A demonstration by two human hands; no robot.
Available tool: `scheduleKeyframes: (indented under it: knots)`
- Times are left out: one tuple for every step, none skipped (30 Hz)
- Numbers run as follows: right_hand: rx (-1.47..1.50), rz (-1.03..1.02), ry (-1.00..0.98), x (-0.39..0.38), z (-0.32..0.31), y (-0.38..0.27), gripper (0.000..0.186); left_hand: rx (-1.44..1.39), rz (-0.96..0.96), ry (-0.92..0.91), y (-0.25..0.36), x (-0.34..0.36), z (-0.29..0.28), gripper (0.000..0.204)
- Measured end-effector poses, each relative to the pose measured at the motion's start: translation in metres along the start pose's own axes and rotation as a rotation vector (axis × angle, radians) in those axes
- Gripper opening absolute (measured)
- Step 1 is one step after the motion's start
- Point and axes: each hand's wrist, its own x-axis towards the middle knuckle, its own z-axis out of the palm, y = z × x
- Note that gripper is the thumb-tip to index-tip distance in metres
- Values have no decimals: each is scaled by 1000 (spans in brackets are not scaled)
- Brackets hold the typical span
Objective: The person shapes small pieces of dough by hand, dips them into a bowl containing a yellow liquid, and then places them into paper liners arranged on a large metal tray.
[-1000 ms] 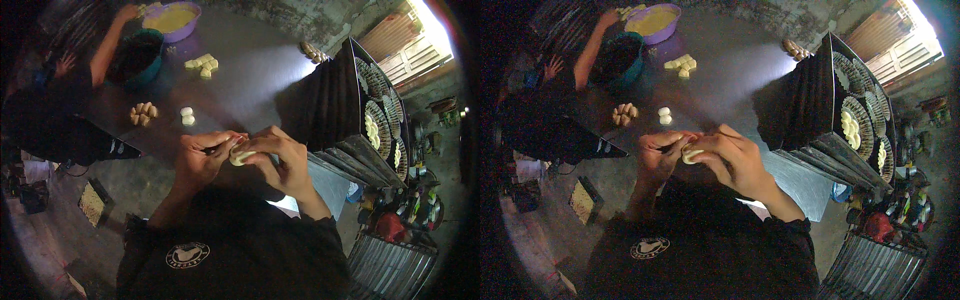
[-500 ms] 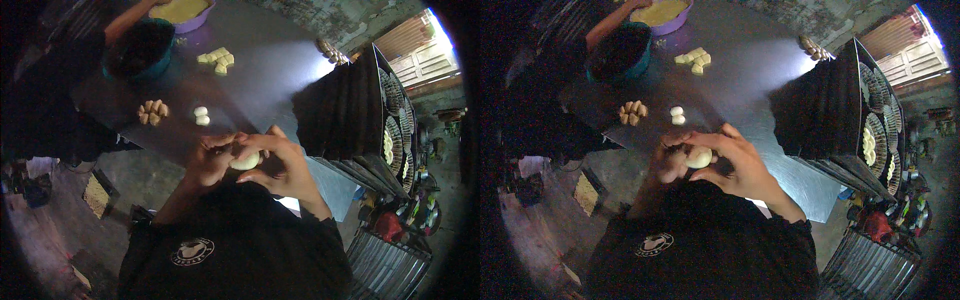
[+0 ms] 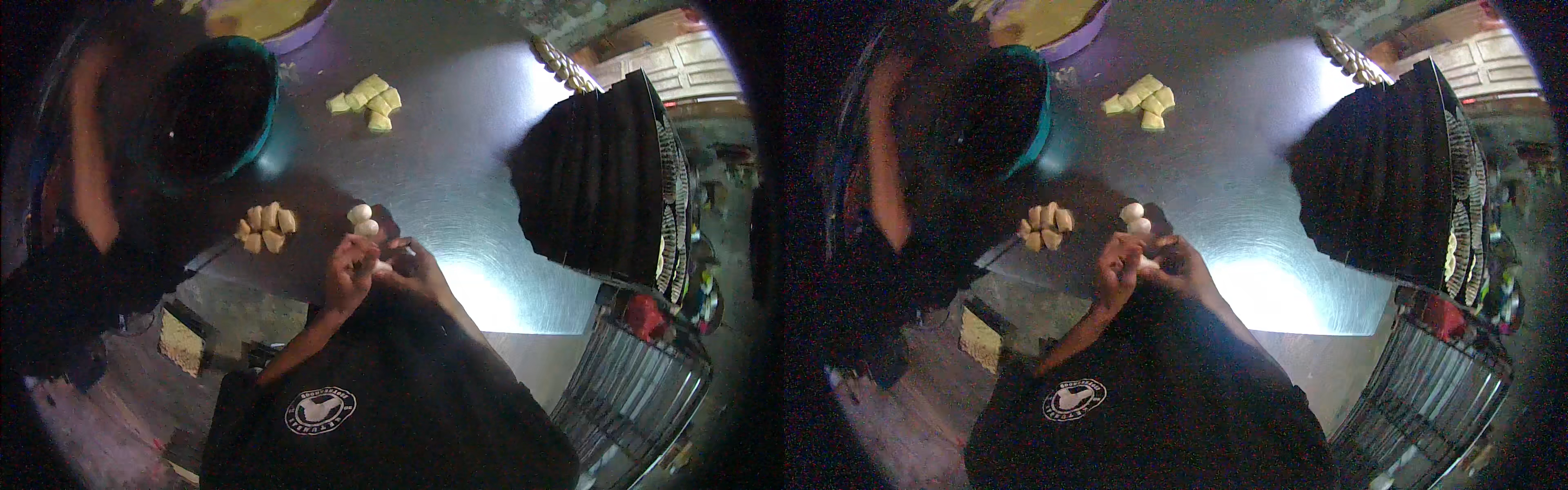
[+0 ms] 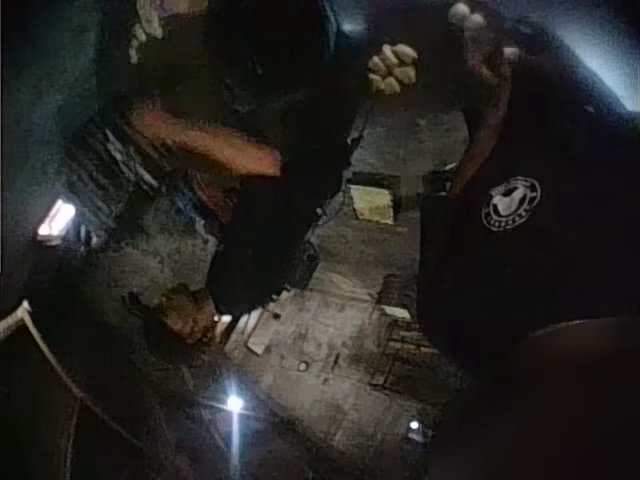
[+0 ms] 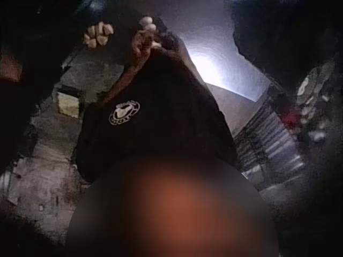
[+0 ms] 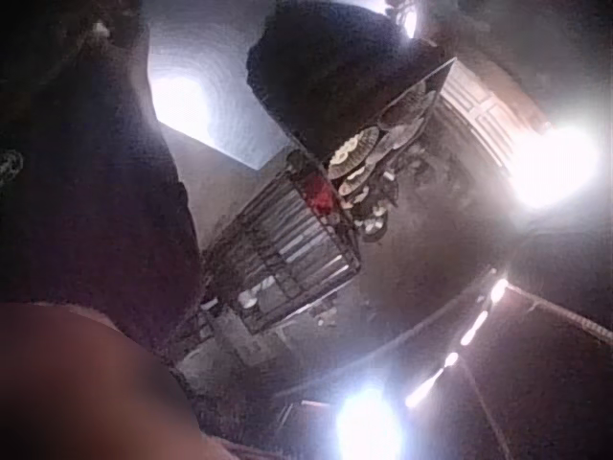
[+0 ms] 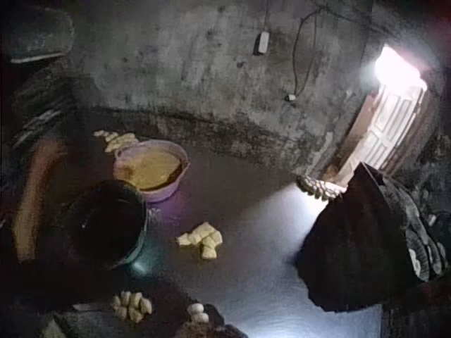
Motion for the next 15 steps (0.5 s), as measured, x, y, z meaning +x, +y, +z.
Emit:
scheduleKeyframes:
  knots:
    - [24,-44,14,10,3,-3,42,-5,-30,62,-6,9,-5,28]
    - [-355,31,195,14,12,-15,32,-10,-61,123,-11,21,-10,29]
    - [-374,25,297,24,16,-10,31,-15,-93,184,-18,32,-14,29]
    - [-401,21,396,33,18,-2,30,-4,-72,161,-28,41,-17,29]
    - [-423,14,495,42,26,-4,30,12,-47,135,-38,53,-22,30]
    - [-567,-100,561,46,34,-9,25,28,-22,113,-46,60,-26,30]
    - [-654,-118,567,48,37,-2,24,88,-13,36,-46,63,-29,30]
    - [-743,-139,570,52,37,8,23,146,0,-38,-46,66,-31,31]
    - [-833,-161,568,53,36,16,22,205,13,-106,-46,68,-32,31]
    - [-817,-156,572,55,36,14,20,211,-7,-109,-41,70,-34,31]
    - [-852,-129,570,57,35,12,20,217,-28,-107,-32,69,-34,32]
    - [-888,-103,562,57,33,8,21,223,-51,-100,-26,65,-34,32]
    - [-926,-83,550,59,30,3,22,228,-23,-8,-26,61,-33,33]
    - [-897,-130,490,72,21,-3,24,239,4,86,-27,55,-32,33]
    - [-934,-223,451,86,12,-13,24,250,31,184,-27,49,-32,34]
